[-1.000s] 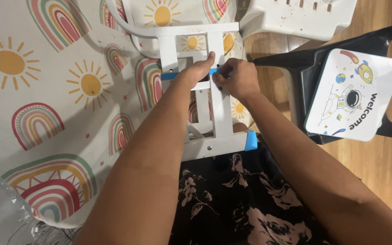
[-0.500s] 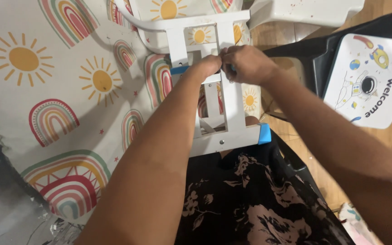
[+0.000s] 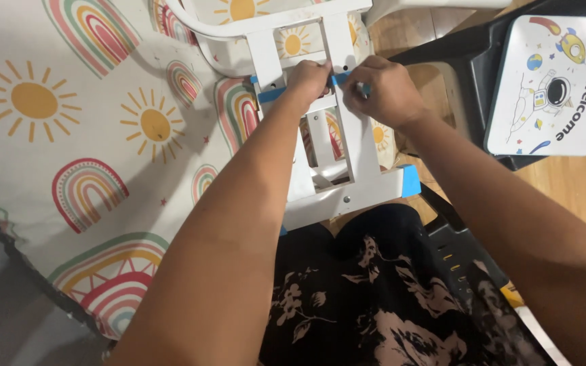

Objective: The person uses a screwdriver to tighten screws on the white metal frame of a baby bouncer. The person holds the frame steady with one hand while turning the screwdriver with the other to secure the joints.

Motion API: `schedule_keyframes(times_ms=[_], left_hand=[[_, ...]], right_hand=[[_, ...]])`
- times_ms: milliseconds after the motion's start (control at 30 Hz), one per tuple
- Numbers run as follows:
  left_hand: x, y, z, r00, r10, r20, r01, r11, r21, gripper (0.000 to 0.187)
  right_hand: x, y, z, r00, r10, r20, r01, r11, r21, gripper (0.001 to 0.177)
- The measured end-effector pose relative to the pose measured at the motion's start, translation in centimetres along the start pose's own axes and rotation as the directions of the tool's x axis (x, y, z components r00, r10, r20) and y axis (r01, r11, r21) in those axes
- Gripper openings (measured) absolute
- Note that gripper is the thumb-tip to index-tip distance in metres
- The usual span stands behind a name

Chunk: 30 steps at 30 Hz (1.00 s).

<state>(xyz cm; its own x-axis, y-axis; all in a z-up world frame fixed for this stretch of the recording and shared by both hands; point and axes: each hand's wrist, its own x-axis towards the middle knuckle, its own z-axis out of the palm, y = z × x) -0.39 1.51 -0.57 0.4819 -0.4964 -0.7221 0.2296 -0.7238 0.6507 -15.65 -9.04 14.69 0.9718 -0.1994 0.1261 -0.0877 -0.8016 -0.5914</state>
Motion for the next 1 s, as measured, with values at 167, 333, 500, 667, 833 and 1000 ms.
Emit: schedule_keyframes(times_ms=[167,333,500,667,833,1000], left_hand=[[-0.6,-0.4,0.8,0.986,0.145,-0.084,-0.136,0.985,0.102,0.025],[-0.3,0.1,0.8,0.993,0.079,-0.093,-0.066,0.989,0.135,0.021],[-0.1,0.8,0.7,0.999,-0.031,-0.016,0.034,0.974,0.224,0.026],[-1.1,0.5,1.0,0.982,0.106,-0.158,-0.072,0.976,0.207,0.022],[-1.6,0.4,0.7,0.987,0.027,-0.159,0.001,0.985,0.172,0.02],[0.9,-0.5,1.4,0.974,-0.17,-0.149,0.181,0.982,0.061,0.031]], right_hand=[[-1.2,-1.7,1.1,0.967,0.138,-0.214,-0.142,0.99,-0.004,0.013],[-0.7,-3.6,2.9,0.83,0.488,-0.272,-0.44,0.871,0.219,0.016],[0.6,-3.3,3.0,0.682,0.71,-0.172,-0.664,0.701,0.26,0.02],[0.5,-1.5,2.0,0.937,0.33,-0.117,-0.335,0.942,-0.027,0.011],[1.4,-0.2,-0.6,0.983,-0.005,0.185,0.007,1.0,-0.011,0.005],[2.2,0.5,-1.9,0.932,-0.092,0.351,0.107,0.994,-0.024,0.008]])
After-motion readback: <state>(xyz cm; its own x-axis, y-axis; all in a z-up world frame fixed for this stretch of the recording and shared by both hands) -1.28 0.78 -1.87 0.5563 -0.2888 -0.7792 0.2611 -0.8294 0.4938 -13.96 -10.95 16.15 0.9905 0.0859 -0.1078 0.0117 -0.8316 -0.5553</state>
